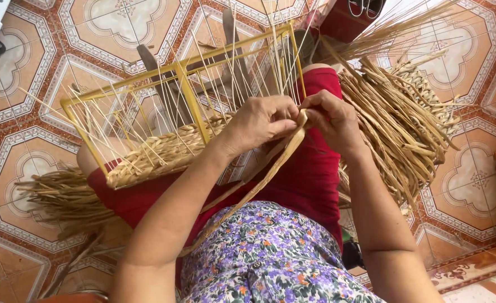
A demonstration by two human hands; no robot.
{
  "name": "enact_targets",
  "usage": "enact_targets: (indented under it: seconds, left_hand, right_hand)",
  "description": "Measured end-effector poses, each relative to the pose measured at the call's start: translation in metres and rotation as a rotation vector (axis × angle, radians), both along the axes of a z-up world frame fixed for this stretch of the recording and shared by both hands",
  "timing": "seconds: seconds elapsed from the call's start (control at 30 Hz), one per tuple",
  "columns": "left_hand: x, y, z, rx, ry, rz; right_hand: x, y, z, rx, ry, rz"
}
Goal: The person weaves a basket by hand, interlacing dried plant stalks through a rectangular frame and around vertical cords. They pull individual stalks from a bundle, thread them through the structure, and press the rows together.
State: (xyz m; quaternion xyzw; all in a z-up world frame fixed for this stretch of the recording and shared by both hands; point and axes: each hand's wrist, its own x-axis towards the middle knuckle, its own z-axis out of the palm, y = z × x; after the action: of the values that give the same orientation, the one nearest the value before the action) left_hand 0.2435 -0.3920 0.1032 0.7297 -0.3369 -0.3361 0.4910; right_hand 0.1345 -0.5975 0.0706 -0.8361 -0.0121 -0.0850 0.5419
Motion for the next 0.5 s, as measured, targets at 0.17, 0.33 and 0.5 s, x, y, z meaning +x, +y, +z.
enact_targets:
  seconds: [0.17, 0.33, 0.5]
  left_hand:
    - [-0.001, 0.002, -0.019, -0.237, -0.43, -0.083]
    - [-0.015, 0.005, -0.011, -0.273, -0.359, -0.09]
    - [-0.037, 0.007, -0.02, -0.486, -0.248, 0.015]
  right_hand:
    - [0.0, -0.001, -0.004, 0.051, -0.042, 0.026]
    - [0.005, -0.001, -0.005, -0.145, -0.165, 0.032]
    - [0.005, 0.003, -0.007, -0.121, -0.052, -0.028]
